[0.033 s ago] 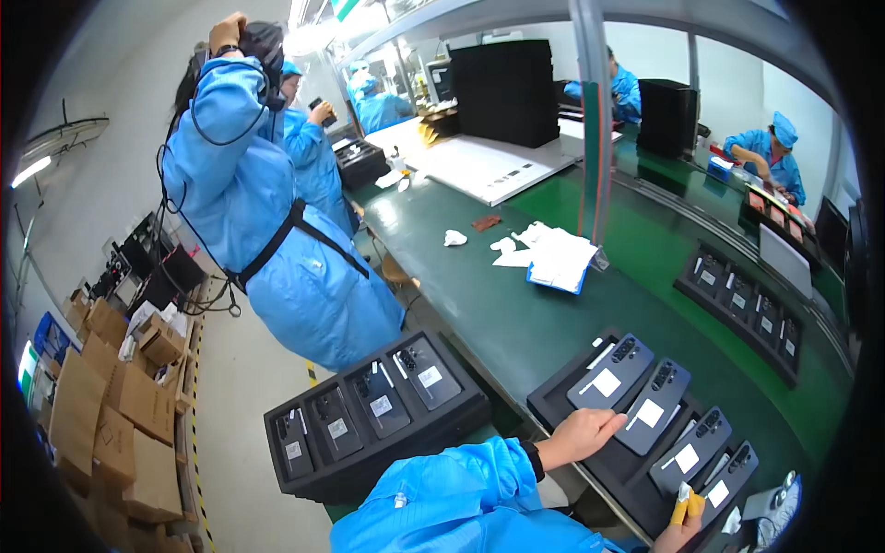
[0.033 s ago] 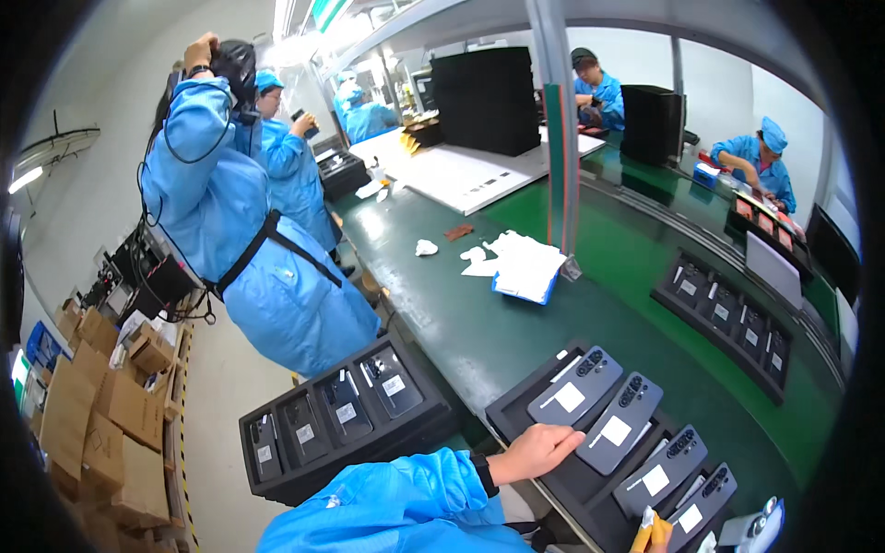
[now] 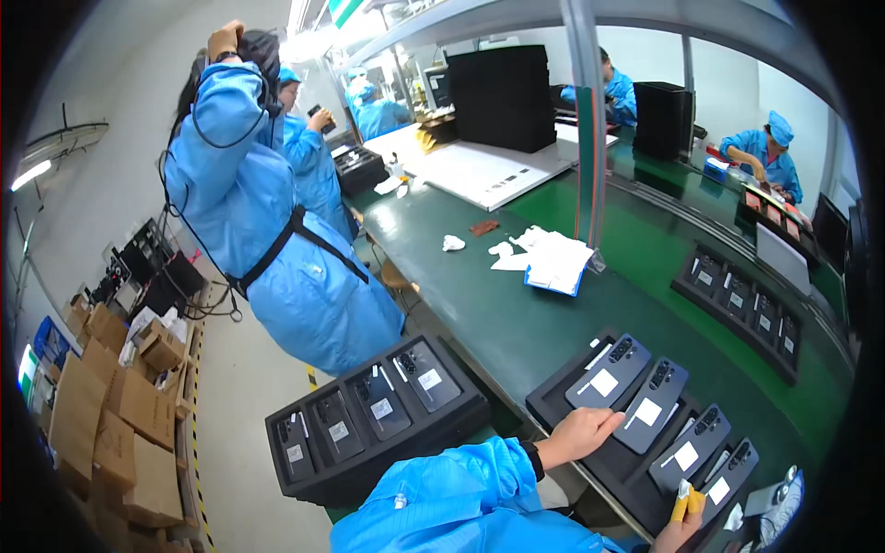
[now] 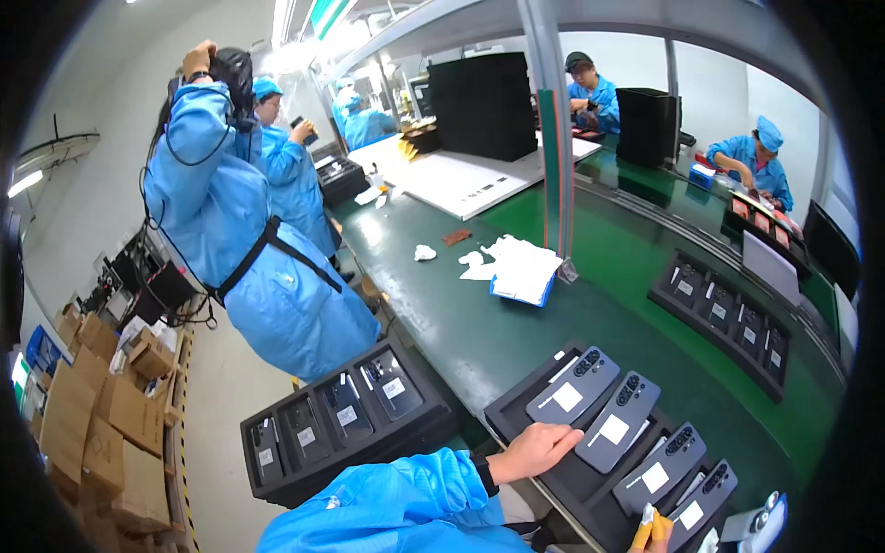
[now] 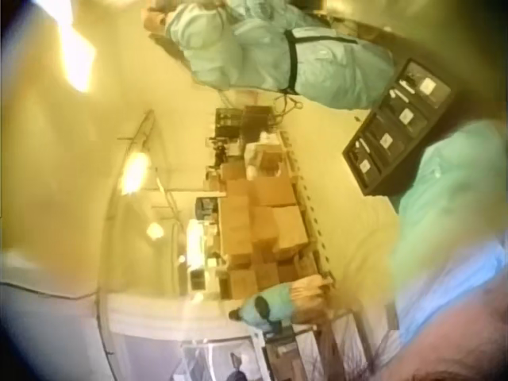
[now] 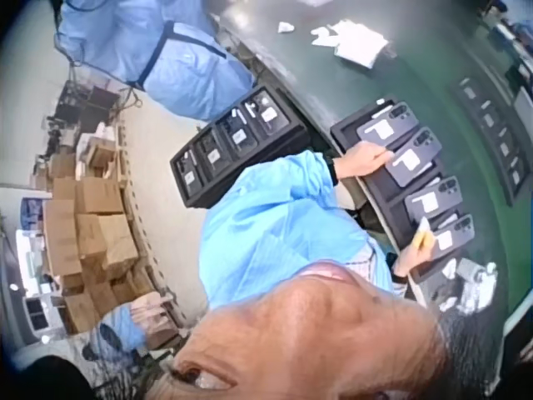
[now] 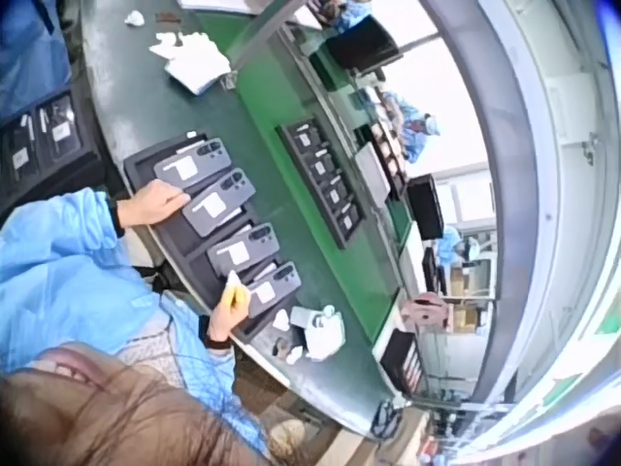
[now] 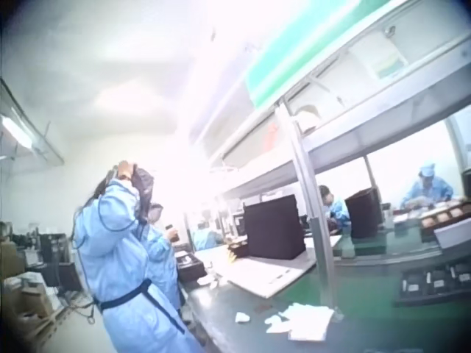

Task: Cleaning the back panels and camera lenses of several mobile phones on an assembly line.

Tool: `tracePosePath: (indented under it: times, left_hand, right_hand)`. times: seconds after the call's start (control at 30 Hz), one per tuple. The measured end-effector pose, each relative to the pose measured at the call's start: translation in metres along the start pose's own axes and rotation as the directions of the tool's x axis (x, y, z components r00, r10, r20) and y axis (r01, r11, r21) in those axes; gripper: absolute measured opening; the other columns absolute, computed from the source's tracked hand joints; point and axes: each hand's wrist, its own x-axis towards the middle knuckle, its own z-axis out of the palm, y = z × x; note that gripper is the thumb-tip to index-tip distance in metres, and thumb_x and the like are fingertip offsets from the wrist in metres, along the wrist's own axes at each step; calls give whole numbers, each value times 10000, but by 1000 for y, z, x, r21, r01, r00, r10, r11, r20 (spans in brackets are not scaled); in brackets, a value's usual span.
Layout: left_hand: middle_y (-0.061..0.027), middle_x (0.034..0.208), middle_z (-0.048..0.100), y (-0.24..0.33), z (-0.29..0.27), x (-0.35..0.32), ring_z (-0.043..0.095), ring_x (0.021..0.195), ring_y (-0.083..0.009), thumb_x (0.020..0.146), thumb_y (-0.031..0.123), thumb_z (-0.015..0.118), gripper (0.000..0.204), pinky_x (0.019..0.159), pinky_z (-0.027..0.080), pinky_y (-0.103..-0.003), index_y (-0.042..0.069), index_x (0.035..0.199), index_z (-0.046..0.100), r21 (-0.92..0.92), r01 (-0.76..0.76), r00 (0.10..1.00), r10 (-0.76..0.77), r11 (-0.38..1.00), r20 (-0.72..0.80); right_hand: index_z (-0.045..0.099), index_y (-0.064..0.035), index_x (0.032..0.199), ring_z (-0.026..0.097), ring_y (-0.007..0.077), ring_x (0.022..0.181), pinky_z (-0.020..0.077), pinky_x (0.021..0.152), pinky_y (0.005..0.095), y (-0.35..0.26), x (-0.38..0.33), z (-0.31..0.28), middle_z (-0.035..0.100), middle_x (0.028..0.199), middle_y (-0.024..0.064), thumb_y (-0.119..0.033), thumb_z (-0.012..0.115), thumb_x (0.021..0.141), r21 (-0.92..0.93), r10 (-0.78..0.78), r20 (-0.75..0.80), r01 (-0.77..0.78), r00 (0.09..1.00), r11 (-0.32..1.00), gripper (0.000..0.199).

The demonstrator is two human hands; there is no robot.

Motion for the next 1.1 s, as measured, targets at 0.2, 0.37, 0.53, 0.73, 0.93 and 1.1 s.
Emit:
tracePosePath:
  times: [0.2, 0.37, 0.53, 0.73, 0.93, 1.1]
  left_hand:
    - [-229, 673, 556, -1, 6, -6, 551, 634, -423, 993, 287, 506, 404, 565, 422, -456, -12, 724, 551, 33, -27, 1000, 26, 999, 15]
    - [-236, 700, 577, 0, 12, -3, 584, 643, -412, 973, 281, 536, 370, 562, 450, -424, -9, 750, 597, 38, -57, 996, 59, 998, -61]
    - [-184, 723, 636, 0, -6, 10, 653, 656, -224, 933, 155, 548, 231, 603, 495, -355, -5, 809, 661, 193, -101, 994, 107, 976, -18]
    - [29, 546, 452, -6, 4, -2, 415, 551, -43, 1010, 202, 488, 346, 496, 328, -246, -27, 819, 663, -12, 90, 993, -90, 996, -76]
    - [-46, 674, 523, 3, -4, -14, 475, 572, -102, 966, 112, 547, 235, 521, 354, -252, -39, 823, 657, 121, -150, 988, 152, 981, -6]
    - [-26, 661, 529, -4, -12, -9, 474, 576, -74, 988, 160, 537, 279, 527, 355, -228, -40, 834, 656, 3, -8, 1000, 8, 1000, -11]
  right_hand:
    - [658, 34, 1074, 567, 206, 860, 445, 816, 306, 35, -12, -10, 613, 943, 100, -32, 577, 932, 63, -67, -28, 68, 997, 996, 176]
    - [646, 67, 1056, 524, 187, 807, 409, 720, 261, 62, -15, -2, 557, 898, 104, 79, 533, 862, 15, -181, -100, 184, 978, 983, 225]
    - [672, 49, 1021, 572, 198, 792, 452, 706, 273, 32, -2, 8, 605, 928, 110, 47, 596, 856, 52, -108, -113, 114, 988, 992, 182]
    - [686, 13, 1070, 568, 131, 728, 435, 617, 214, 40, 0, 3, 587, 928, 93, 67, 623, 852, 72, -102, -39, 104, 994, 992, 234]
    - [697, -20, 1073, 585, 147, 761, 456, 639, 231, 34, -3, -1, 605, 948, 91, 82, 641, 831, -27, -42, 29, 43, 999, 999, 269]
    - [691, -33, 1085, 607, 226, 787, 489, 673, 289, -7, 29, 11, 610, 933, 104, 65, 672, 798, -148, -108, 223, 143, 969, 979, 304]
